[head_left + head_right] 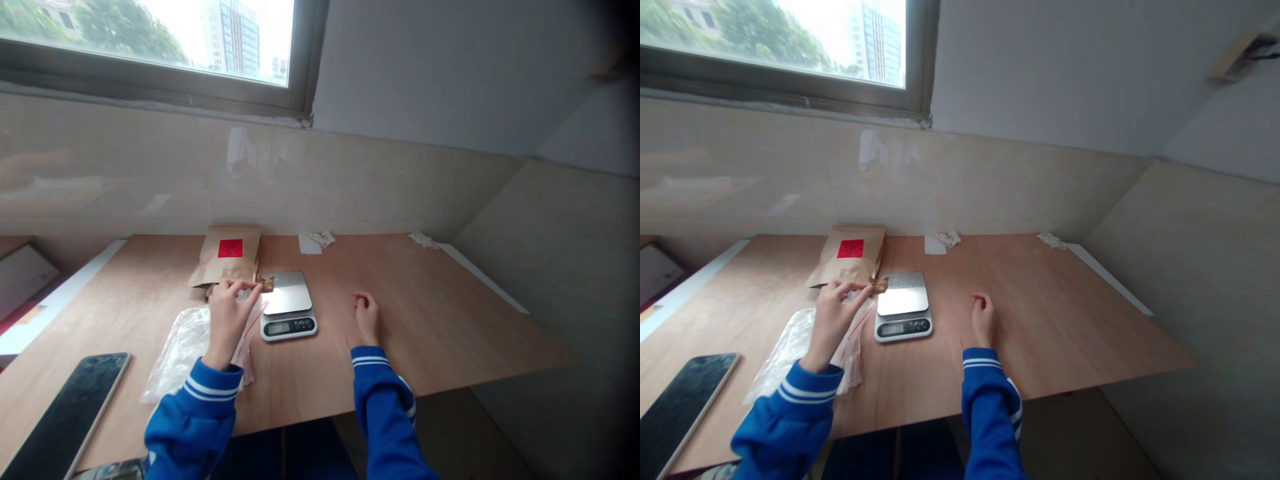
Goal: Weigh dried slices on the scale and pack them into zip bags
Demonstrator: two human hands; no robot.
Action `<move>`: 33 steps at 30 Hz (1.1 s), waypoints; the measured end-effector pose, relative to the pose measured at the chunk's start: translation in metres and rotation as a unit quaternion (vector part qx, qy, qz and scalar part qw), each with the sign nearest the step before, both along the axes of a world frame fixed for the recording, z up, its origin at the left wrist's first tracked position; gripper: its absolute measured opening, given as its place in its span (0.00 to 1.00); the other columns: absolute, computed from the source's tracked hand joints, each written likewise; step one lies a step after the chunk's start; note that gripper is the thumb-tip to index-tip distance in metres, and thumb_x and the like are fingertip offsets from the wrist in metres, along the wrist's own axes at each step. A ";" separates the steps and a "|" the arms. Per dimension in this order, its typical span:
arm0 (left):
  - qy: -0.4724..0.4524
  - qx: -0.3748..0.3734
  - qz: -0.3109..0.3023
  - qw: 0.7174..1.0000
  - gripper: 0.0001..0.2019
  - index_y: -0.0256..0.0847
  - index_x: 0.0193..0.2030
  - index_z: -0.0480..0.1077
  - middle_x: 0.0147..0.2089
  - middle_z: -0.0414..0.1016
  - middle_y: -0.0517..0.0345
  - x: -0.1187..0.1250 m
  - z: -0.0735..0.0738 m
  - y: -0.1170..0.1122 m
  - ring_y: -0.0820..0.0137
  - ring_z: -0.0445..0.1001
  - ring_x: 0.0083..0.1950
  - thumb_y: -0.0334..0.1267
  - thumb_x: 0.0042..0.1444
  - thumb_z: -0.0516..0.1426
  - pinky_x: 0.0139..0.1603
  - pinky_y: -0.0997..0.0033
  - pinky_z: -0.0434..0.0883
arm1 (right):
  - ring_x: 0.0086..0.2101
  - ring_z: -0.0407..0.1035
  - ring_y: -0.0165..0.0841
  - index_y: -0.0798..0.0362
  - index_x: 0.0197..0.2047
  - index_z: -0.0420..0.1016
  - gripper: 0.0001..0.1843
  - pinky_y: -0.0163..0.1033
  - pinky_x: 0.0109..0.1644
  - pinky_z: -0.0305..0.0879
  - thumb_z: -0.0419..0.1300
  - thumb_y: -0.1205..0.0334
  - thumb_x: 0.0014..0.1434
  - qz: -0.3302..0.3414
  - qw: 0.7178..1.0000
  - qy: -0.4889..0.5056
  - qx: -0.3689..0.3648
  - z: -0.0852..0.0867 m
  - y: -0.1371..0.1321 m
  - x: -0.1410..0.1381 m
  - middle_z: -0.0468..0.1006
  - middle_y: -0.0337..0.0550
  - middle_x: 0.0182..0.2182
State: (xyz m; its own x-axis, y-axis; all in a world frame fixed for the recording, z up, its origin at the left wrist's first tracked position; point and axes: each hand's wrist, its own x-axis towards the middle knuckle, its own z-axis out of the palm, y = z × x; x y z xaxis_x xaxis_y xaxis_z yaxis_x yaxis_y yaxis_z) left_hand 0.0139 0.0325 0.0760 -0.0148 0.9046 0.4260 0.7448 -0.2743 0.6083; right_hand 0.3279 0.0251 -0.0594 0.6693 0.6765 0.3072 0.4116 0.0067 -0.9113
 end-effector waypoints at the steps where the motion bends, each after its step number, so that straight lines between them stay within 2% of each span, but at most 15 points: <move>1: -0.028 -0.016 -0.033 0.999 0.15 0.42 0.36 0.76 0.38 0.71 0.54 0.006 -0.005 0.005 0.65 0.69 0.42 0.50 0.56 0.55 0.46 0.66 0.64 | 0.29 0.68 0.35 0.52 0.31 0.73 0.13 0.39 0.33 0.63 0.48 0.60 0.52 0.000 1.000 -0.001 0.001 0.000 0.000 0.000 0.74 0.40 0.25; 3: -0.045 -0.048 -0.070 0.995 0.15 0.42 0.35 0.77 0.37 0.72 0.55 0.018 -0.019 0.016 0.67 0.69 0.40 0.50 0.55 0.56 0.44 0.68 0.64 | 0.29 0.68 0.35 0.52 0.31 0.72 0.13 0.39 0.34 0.64 0.48 0.60 0.52 0.000 1.000 -0.003 0.002 0.001 0.000 -0.001 0.74 0.40 0.25; 4: -0.035 -0.060 -0.066 0.995 0.15 0.43 0.35 0.77 0.37 0.72 0.55 0.022 -0.026 0.021 0.67 0.69 0.40 0.50 0.55 0.56 0.44 0.67 0.64 | 0.29 0.68 0.35 0.52 0.31 0.72 0.13 0.39 0.34 0.64 0.48 0.60 0.52 -0.001 1.000 -0.004 0.003 0.001 0.001 -0.001 0.73 0.40 0.25; 7: 0.032 -0.071 -0.013 0.997 0.16 0.44 0.38 0.78 0.40 0.72 0.52 0.031 -0.045 0.030 0.63 0.69 0.42 0.51 0.58 0.53 0.44 0.64 0.63 | 0.29 0.68 0.35 0.52 0.31 0.72 0.12 0.38 0.33 0.64 0.47 0.60 0.52 -0.003 1.000 -0.006 0.007 0.002 0.001 -0.001 0.73 0.40 0.25; 9: 0.078 -0.070 0.009 0.994 0.18 0.44 0.44 0.76 0.43 0.72 0.49 0.030 -0.051 0.029 0.60 0.68 0.45 0.50 0.60 0.50 0.46 0.61 0.62 | 0.29 0.68 0.35 0.51 0.31 0.71 0.12 0.38 0.33 0.64 0.47 0.60 0.52 -0.005 1.000 -0.006 0.010 0.001 0.001 -0.001 0.73 0.40 0.25; 12: 0.119 -0.062 -0.006 0.991 0.22 0.44 0.58 0.67 0.52 0.70 0.45 0.019 -0.050 0.014 0.58 0.66 0.52 0.48 0.63 0.45 0.53 0.55 0.60 | 0.28 0.68 0.35 0.52 0.35 0.71 0.12 0.38 0.32 0.64 0.48 0.60 0.53 -0.010 1.000 -0.004 0.016 0.001 0.001 -0.001 0.73 0.40 0.26; 14: 0.139 -0.059 -0.005 0.989 0.23 0.44 0.62 0.62 0.60 0.64 0.44 0.007 -0.045 -0.002 0.56 0.61 0.59 0.48 0.62 0.46 0.58 0.51 0.57 | 0.28 0.68 0.34 0.52 0.37 0.70 0.12 0.38 0.31 0.64 0.48 0.60 0.54 -0.012 1.000 -0.001 0.020 0.001 0.001 -0.002 0.73 0.40 0.27; 16: 0.155 -0.072 0.046 0.984 0.26 0.48 0.63 0.60 0.67 0.53 0.44 -0.006 -0.041 -0.018 0.51 0.55 0.64 0.51 0.60 0.49 0.59 0.46 0.55 | 0.28 0.68 0.34 0.52 0.38 0.69 0.12 0.37 0.31 0.64 0.48 0.60 0.54 -0.013 1.000 0.001 0.023 0.001 0.001 -0.002 0.73 0.40 0.27; 18: 0.160 -0.094 0.098 0.978 0.26 0.51 0.64 0.58 0.69 0.48 0.45 -0.020 -0.038 -0.030 0.47 0.54 0.64 0.51 0.59 0.49 0.57 0.42 0.56 | 0.28 0.68 0.34 0.52 0.39 0.68 0.12 0.37 0.31 0.64 0.48 0.59 0.54 -0.013 1.000 0.003 0.024 0.001 0.001 -0.002 0.73 0.41 0.28; 21: 0.193 -0.110 0.088 0.971 0.24 0.51 0.63 0.60 0.68 0.51 0.46 -0.039 -0.042 -0.035 0.50 0.56 0.64 0.48 0.60 0.49 0.58 0.43 0.56 | 0.28 0.68 0.34 0.52 0.39 0.68 0.12 0.37 0.31 0.64 0.48 0.59 0.54 -0.014 1.000 0.006 0.023 0.000 0.001 -0.002 0.73 0.41 0.28; 26: 0.237 -0.132 0.076 0.960 0.25 0.46 0.62 0.60 0.64 0.60 0.42 -0.066 -0.054 -0.018 0.55 0.59 0.63 0.48 0.59 0.51 0.61 0.43 0.52 | 0.28 0.68 0.34 0.52 0.39 0.68 0.12 0.38 0.31 0.64 0.48 0.60 0.53 -0.013 1.000 0.012 0.024 -0.001 0.001 -0.002 0.73 0.42 0.28; 29: 0.226 -0.151 0.095 0.958 0.23 0.42 0.59 0.63 0.61 0.65 0.40 -0.076 -0.041 -0.004 0.56 0.62 0.62 0.48 0.59 0.49 0.61 0.45 0.53 | 0.28 0.68 0.34 0.52 0.39 0.68 0.12 0.38 0.32 0.64 0.48 0.61 0.53 -0.015 0.999 0.013 0.026 -0.001 0.001 -0.002 0.73 0.42 0.28; 33: 0.192 -0.150 0.119 0.963 0.24 0.40 0.57 0.65 0.57 0.69 0.42 -0.087 -0.007 0.015 0.56 0.64 0.61 0.50 0.62 0.42 0.59 0.49 0.58 | 0.29 0.69 0.34 0.52 0.39 0.67 0.12 0.38 0.32 0.64 0.48 0.62 0.53 -0.020 0.999 0.014 0.029 0.000 0.002 -0.002 0.73 0.41 0.28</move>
